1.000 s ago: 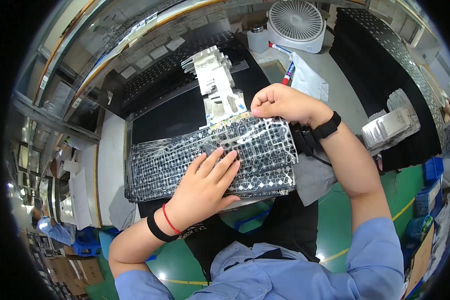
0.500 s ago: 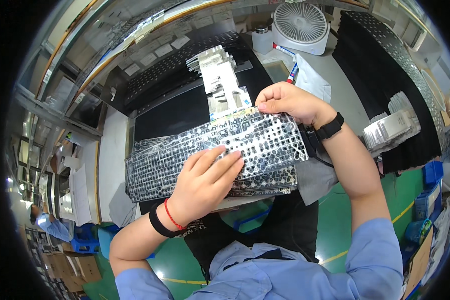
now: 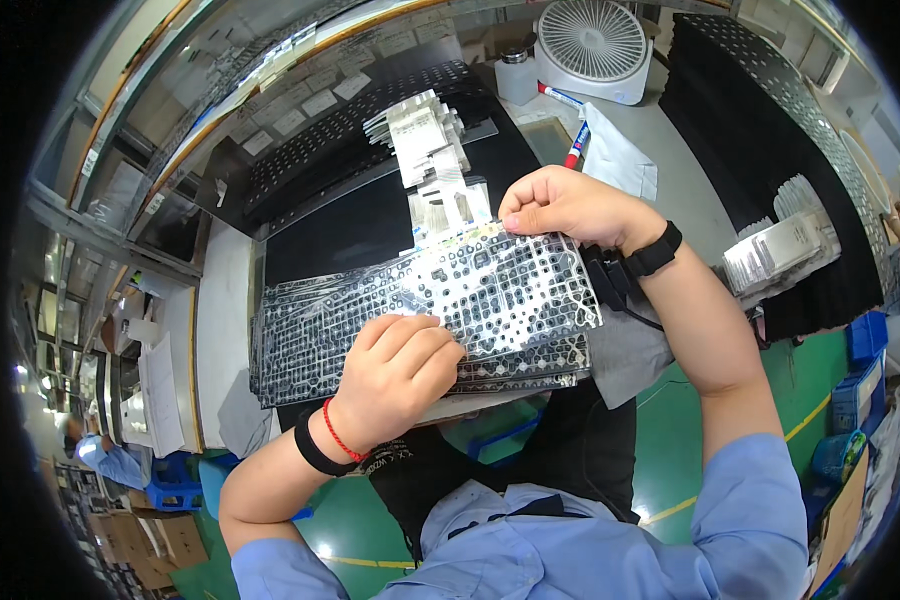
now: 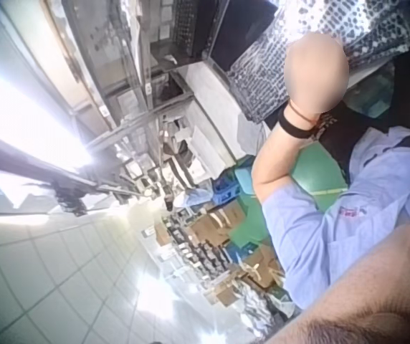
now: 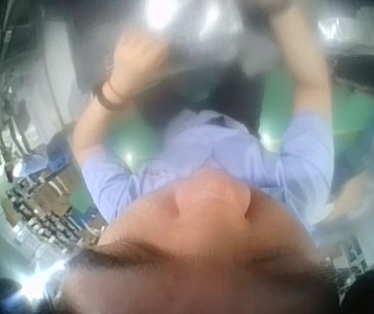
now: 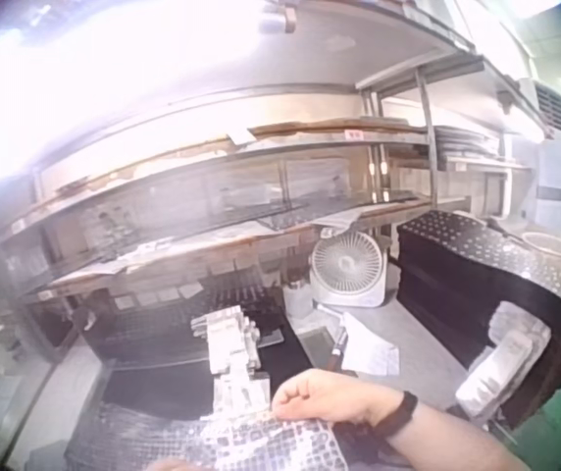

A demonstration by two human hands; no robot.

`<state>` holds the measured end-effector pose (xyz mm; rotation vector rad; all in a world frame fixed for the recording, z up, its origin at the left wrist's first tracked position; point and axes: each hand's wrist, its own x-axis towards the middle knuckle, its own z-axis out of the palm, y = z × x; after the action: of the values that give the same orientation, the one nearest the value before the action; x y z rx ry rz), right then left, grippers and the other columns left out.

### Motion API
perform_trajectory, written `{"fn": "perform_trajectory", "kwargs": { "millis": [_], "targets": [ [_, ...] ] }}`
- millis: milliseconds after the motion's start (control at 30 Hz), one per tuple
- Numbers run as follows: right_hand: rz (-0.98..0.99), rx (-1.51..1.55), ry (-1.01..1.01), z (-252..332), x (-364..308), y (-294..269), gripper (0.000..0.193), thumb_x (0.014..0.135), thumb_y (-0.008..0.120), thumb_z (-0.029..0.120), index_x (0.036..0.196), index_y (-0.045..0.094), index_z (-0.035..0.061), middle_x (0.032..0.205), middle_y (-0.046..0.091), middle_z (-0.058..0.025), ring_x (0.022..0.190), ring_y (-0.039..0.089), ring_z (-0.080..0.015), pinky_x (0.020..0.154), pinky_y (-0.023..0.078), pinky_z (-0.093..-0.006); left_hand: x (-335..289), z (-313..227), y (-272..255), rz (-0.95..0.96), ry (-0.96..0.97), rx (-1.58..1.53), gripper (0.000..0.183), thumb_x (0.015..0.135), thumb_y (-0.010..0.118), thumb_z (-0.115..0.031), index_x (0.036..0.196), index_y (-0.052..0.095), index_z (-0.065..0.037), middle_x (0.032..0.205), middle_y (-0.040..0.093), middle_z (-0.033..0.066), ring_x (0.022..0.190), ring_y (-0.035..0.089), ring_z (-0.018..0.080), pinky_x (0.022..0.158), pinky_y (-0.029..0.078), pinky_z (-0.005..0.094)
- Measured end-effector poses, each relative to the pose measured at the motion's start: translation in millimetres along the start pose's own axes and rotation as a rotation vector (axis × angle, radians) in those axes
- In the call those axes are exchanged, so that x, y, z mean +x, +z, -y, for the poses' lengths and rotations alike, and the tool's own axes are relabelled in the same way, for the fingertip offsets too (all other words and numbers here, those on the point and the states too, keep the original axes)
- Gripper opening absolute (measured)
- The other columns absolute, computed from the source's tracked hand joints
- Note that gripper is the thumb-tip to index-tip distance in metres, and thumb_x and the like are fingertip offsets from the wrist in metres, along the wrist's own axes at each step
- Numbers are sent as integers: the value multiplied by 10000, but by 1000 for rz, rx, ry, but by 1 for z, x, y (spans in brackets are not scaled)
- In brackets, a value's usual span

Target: Assembling and inspecting multiple layers of a computer keyboard component.

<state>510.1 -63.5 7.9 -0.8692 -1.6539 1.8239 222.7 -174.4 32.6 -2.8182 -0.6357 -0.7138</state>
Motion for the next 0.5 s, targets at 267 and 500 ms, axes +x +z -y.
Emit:
{"fn": "perform_trajectory", "kwargs": {
  "millis": [267,500],
  "targets": [
    [-25,15,-50,-1,-1,0,152,932,666,162,969,664,15,842,646,42,724,559,-6,625,445,-163,-8,3,-6,-88,132,-13,200,658,742,-77,849,683,-73,848,662,19,798,647,196,684,474,312],
    [-39,-3,-24,5,-3,-1,148,927,669,154,987,666,18,856,660,28,733,577,-7,619,455,-160,-13,-7,-14,-92,412,-135,102,742,695,-101,839,697,-66,848,640,21,741,619,136,598,454,246]
  ]
}}
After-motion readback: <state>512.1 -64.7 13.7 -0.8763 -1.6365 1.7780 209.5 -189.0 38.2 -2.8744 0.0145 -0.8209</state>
